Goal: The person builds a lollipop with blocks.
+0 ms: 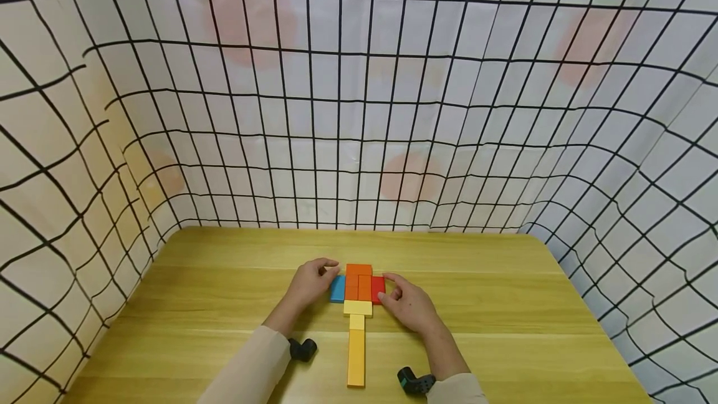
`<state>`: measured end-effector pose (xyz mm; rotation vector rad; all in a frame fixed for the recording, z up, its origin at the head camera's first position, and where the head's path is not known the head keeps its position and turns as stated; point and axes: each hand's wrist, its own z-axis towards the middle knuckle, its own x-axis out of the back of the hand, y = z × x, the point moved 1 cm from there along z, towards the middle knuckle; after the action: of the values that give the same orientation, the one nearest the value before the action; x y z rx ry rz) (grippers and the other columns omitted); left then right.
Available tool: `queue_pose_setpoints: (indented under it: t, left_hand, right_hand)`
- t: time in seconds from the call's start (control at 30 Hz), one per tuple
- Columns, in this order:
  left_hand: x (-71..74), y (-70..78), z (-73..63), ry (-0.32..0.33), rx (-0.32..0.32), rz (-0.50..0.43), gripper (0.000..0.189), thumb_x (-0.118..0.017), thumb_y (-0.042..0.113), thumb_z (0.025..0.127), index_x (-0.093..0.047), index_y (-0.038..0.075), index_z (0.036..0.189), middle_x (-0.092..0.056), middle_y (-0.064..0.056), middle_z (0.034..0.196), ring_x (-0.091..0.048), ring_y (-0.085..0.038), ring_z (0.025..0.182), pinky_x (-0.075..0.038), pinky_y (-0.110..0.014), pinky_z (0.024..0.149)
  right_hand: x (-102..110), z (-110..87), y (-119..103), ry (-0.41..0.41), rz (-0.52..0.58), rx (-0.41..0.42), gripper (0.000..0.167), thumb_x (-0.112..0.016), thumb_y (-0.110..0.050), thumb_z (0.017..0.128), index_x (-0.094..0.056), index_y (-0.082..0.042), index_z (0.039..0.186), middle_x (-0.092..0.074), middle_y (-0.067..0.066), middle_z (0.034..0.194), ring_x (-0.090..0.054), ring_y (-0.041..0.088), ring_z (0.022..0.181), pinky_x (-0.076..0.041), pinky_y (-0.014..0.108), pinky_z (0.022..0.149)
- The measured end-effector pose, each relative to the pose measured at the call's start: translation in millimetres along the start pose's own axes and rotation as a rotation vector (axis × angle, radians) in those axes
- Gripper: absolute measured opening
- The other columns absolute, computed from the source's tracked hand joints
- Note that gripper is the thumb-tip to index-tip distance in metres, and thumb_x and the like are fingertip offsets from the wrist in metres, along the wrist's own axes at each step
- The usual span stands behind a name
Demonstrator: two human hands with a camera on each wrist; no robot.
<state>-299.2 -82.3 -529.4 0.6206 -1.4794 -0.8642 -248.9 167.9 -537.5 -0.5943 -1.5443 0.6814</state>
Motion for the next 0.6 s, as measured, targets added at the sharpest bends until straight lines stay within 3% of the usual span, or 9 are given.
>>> queue_pose_setpoints:
  t: [0.3,0.47,0.6]
  left_hand:
    - [8.6,-0.8,-6.5,-0.023,0.022,-0.005,0.032,-0.061,0.031,0.103,-0.07,0.013,0.129,-0.068,-0.004,0.092,-0.053,-0.017,0.069,-0.044,-0.03,0.06]
    - [19.4,-0.5,-9.7,0.005,0.003,0.087,0.036,-0.062,0.03,0.103,-0.068,0.011,0.132,-0.06,-0.003,0.084,-0.05,-0.016,0.065,-0.041,-0.029,0.058]
    - [31.0,1.0,-13.6,0.056,-0.028,0.209,0.038,-0.064,0.031,0.101,-0.067,0.01,0.133,-0.06,-0.004,0.091,-0.052,-0.017,0.074,-0.044,-0.033,0.065]
  right_hand:
    - [2,-2.0,-2,0.002,0.026,-0.027,0.053,-0.071,-0.035,0.096,-0.056,-0.023,0.145,-0.056,-0.002,0.081,-0.048,0.015,0.067,-0.039,0.032,0.066]
    - [7,-3.9,-4,-0.004,0.064,-0.032,0.053,-0.069,-0.034,0.098,-0.055,-0.023,0.147,-0.058,-0.001,0.085,-0.05,0.016,0.07,-0.041,0.032,0.068]
    - [14,-5.7,0,0.026,0.089,-0.021,0.055,-0.068,-0.033,0.098,-0.052,-0.023,0.149,-0.063,0.003,0.104,-0.057,0.02,0.087,-0.048,0.039,0.079]
